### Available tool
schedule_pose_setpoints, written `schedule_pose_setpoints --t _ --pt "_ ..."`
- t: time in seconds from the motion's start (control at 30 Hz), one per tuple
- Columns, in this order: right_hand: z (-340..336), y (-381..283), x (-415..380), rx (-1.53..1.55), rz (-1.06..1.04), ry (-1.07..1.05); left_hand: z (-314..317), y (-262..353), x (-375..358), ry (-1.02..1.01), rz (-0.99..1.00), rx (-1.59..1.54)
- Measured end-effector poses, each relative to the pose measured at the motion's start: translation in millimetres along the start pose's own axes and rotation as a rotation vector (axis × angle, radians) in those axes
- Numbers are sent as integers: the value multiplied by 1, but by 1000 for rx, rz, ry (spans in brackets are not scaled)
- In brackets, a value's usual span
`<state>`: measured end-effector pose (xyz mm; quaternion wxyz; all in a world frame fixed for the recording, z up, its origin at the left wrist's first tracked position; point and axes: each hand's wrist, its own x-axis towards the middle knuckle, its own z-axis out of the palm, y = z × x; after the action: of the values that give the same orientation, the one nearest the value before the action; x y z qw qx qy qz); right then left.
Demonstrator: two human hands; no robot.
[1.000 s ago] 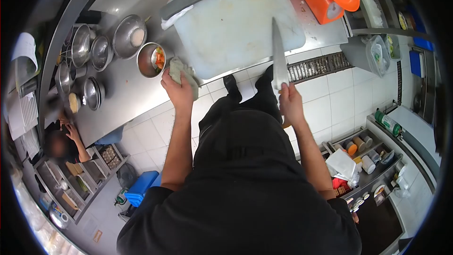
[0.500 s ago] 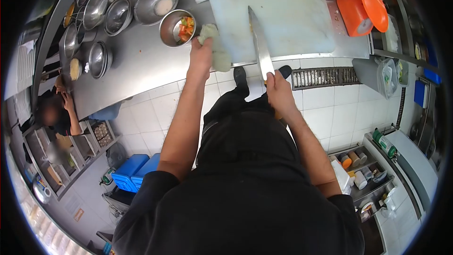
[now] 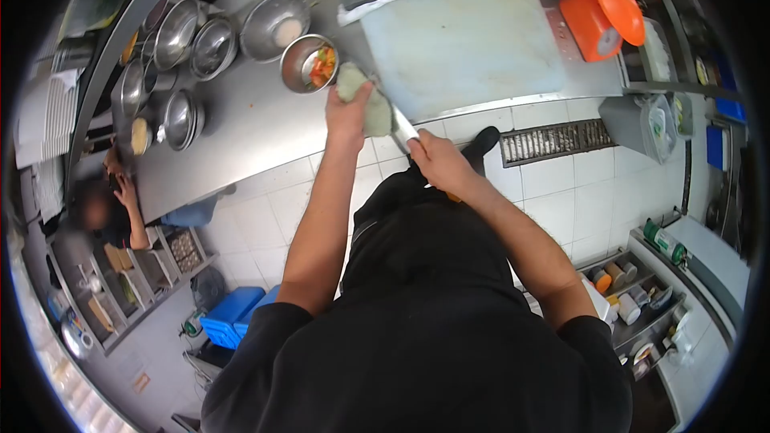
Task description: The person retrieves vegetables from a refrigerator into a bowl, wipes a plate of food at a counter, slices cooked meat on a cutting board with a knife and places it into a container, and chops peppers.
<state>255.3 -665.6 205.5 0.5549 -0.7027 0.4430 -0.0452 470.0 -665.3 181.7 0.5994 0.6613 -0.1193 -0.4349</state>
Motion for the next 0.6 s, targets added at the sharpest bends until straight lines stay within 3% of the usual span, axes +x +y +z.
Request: schedule_pose_setpoints --t 0.17,0.27,0.4,0.47,0.6 --pt "-64 -10 -30 -101 18 -119 9 -1 3 87 61 -35" --pt "-106 -2 -63 62 270 52 11 -10 10 87 113 37" --pt "-153 73 -56 170 312 546 10 -20 24 66 189 203" --pt "-175 97 -37 157 352 605 13 -21 29 52 190 276" --pt "-176 81 -6 121 377 610 24 -2 26 35 84 192"
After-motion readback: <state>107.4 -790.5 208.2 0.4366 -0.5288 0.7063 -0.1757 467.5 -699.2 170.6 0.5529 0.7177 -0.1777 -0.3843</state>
